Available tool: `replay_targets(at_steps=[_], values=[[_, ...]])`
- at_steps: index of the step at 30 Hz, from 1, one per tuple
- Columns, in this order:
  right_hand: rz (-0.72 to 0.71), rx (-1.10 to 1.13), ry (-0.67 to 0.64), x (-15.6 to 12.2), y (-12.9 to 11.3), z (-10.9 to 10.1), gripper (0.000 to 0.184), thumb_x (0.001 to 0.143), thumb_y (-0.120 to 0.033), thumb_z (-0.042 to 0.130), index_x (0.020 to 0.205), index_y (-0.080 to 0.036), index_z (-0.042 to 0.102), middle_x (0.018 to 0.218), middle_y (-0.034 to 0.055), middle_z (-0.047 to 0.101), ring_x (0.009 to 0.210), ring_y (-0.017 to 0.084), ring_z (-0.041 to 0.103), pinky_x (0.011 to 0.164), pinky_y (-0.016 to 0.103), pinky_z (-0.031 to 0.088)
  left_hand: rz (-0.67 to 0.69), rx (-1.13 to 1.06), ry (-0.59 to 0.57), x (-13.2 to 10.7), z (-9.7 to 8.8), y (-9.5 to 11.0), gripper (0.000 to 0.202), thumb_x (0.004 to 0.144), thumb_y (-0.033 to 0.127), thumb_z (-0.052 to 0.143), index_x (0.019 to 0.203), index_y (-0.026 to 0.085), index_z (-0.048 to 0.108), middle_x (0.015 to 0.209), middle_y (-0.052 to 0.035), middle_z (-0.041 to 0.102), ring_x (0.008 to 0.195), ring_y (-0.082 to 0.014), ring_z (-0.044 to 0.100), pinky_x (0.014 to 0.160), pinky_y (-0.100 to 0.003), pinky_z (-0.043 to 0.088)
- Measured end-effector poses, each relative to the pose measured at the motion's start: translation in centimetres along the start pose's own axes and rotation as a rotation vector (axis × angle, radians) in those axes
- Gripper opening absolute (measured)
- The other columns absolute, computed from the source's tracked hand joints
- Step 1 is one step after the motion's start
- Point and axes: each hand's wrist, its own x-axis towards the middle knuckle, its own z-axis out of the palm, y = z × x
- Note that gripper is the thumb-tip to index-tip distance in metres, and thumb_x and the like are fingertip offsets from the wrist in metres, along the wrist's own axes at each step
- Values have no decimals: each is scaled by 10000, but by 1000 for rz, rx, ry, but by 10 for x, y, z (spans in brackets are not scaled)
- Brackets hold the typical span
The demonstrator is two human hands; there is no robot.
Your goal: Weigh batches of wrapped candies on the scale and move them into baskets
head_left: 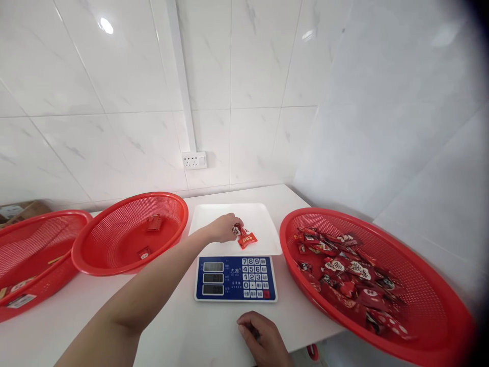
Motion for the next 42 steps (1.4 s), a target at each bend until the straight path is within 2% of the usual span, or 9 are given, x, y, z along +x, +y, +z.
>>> replay_targets(at_steps=[3, 7, 12, 15, 20, 28, 34, 38, 42], values=[[9, -7, 7, -1, -5, -2, 204, 848, -290, 450, 813, -177, 617, 769, 46, 648, 683, 155, 592, 629, 234, 454, 7, 2, -49, 6, 0, 8, 299, 815, 276, 585, 1089, 160, 558, 1101, -69, 569, 888, -167, 581, 770, -364, 502], [12, -20, 18, -3, -11, -5, 198, 853, -281, 451, 834, -178, 619, 808, 52, 659, 718, 159, 600, 662, 243, 459, 13, 11, -42, 10, 0, 0, 254, 836, 310, 558, 1032, 148, 574, 1111, -73, 569, 970, -187, 562, 819, -394, 489], [1, -26, -7, -2, -5, -3, 202, 848, -276, 447, 838, -177, 624, 802, 53, 659, 706, 158, 602, 637, 238, 458, -117, 4, 95, -1, 6, -4, 304, 847, 339, 538, 1086, 151, 547, 1086, -75, 577, 962, -192, 568, 821, -407, 485], [-16, -19, -4, -1, 3, 1, 210, 841, -288, 448, 833, -180, 628, 775, 50, 655, 669, 154, 594, 597, 232, 450, -175, -26, 201, -8, 9, 7, 292, 841, 330, 537, 1072, 152, 553, 1064, -74, 590, 976, -198, 564, 843, -405, 467], [-8, -9, 0, -1, 3, 1, 226, 847, -307, 445, 838, -181, 633, 786, 51, 655, 674, 152, 592, 595, 228, 449, -112, -90, 217, -10, 16, 38, 167, 771, 268, 571, 918, 198, 609, 957, -33, 631, 900, -176, 591, 730, -259, 475], [-3, -34, 8, -3, -6, -3, 256, 867, -356, 435, 819, -190, 624, 778, 52, 654, 685, 164, 595, 632, 244, 464, -77, -26, 161, -6, 35, 50, 256, 835, 308, 541, 1036, 149, 544, 936, -45, 605, 806, -154, 582, 716, -336, 488], [3, -23, -5, -4, -6, -3, 308, 878, -427, 419, 831, -198, 620, 783, 59, 661, 693, 175, 604, 629, 247, 475, -241, 41, 443, -46, -14, 12, 227, 795, 153, 474, 1003, 233, 519, 1046, -36, 595, 962, -181, 553, 788, -283, 442], [-5, 23, 23, -4, -8, -2, 291, 873, -427, 441, 819, -205, 621, 788, 56, 663, 709, 180, 609, 657, 257, 480, -490, 75, 613, -94, -49, -38, 292, 853, 319, 410, 1122, 222, 467, 1101, -94, 567, 968, -256, 554, 731, -356, 463], [-7, 46, 41, -3, -8, -1, 286, 868, -427, 455, 809, -204, 625, 772, 50, 659, 699, 177, 607, 650, 261, 477, -619, 105, 680, -133, -51, -75, 525, 811, 474, 468, 1255, 201, 399, 1279, -148, 468, 1192, -356, 411, 907, -495, 393]])
